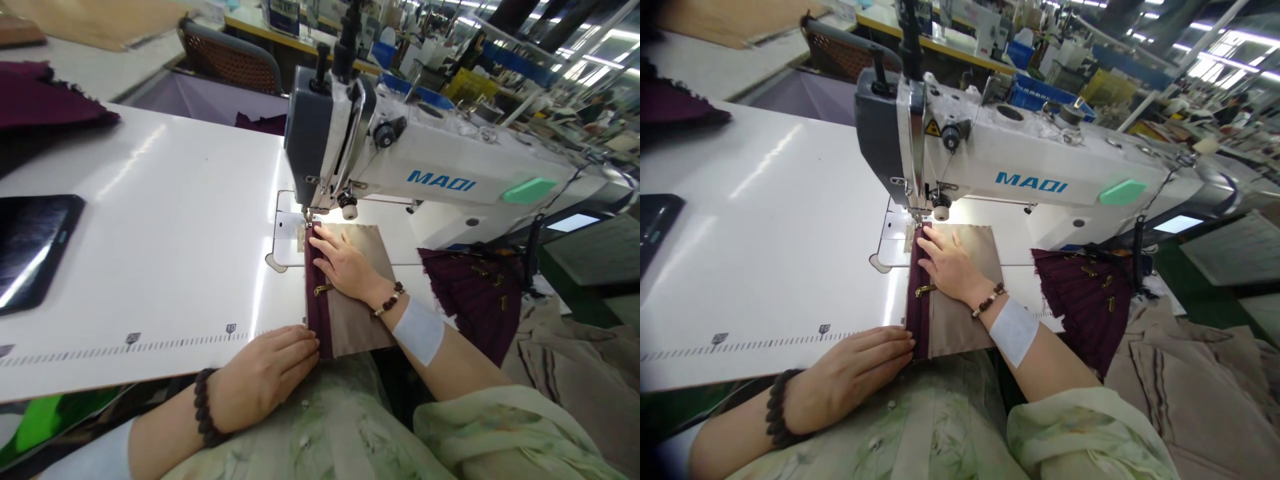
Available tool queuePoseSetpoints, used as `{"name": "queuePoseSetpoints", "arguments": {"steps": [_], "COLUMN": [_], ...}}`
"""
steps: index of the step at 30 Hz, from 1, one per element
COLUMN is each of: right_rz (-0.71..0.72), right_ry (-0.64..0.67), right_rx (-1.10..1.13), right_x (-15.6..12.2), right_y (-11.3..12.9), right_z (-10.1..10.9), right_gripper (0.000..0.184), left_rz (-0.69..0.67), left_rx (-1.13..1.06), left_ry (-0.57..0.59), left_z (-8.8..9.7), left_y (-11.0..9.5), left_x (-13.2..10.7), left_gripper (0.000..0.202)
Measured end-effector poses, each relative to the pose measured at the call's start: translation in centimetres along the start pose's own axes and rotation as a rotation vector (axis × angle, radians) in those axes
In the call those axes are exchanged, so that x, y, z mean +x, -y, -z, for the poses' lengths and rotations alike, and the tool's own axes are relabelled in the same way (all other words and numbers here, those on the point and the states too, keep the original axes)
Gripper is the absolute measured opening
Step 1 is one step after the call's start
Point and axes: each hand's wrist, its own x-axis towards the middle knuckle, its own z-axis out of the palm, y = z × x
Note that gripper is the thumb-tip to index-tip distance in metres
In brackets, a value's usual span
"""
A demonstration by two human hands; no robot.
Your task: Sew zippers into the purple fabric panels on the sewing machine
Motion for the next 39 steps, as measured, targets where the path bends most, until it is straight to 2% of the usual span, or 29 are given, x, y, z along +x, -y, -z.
{"name": "queuePoseSetpoints", "arguments": {"steps": [8, 16, 22, 27, 29, 32, 34, 35, 37, 39], "right_rz": [-0.017, -0.006, -0.005, 0.008, 0.012, 0.023, 0.043, 0.059, 0.090, 0.133], "right_ry": [0.011, 0.003, 0.011, 0.008, 0.011, 0.004, -0.016, -0.028, -0.060, -0.105], "right_rx": [-0.014, -0.009, 0.003, -0.010, -0.022, -0.053, -0.077, -0.092, -0.131, -0.171], "right_x": [0.1, 0.1, 0.1, 0.1, 0.1, -0.1, -0.2, -0.2, -0.3, -0.3], "right_y": [0.2, 0.2, 0.0, -0.2, -0.1, -0.1, -0.3, -0.5, -1.1, -1.7], "right_z": [0.1, 0.0, -0.2, -0.4, -0.4, -0.5, -0.8, -1.1, -1.8, -2.6], "right_gripper": [0.044, 0.045, 0.046, 0.046, 0.046, 0.045, 0.045, 0.045, 0.045, 0.046], "left_rz": [-0.008, 0.011, 0.006, 0.019, 0.025, 0.015, 0.007, 0.027, 0.141, 0.377], "left_rx": [0.018, 0.023, 0.030, 0.033, 0.036, 0.035, 0.060, 0.110, 0.311, 0.640], "left_ry": [0.004, -0.061, -0.024, -0.037, -0.011, 0.129, 0.203, 0.195, 0.094, -0.028], "left_z": [0.4, 0.4, 0.4, 0.0, -0.2, 0.2, 1.7, 3.1, 7.4, 13.1], "left_y": [-0.1, -0.3, -0.3, -0.3, -0.6, -0.7, 0.1, 0.9, 3.0, 5.4], "left_x": [0.1, 0.6, 0.3, 0.2, 0.2, 0.2, -0.2, -0.6, -2.0, -4.1], "left_gripper": [0.035, 0.038, 0.033, 0.034, 0.033, 0.024, 0.018, 0.017, 0.022, 0.025]}}
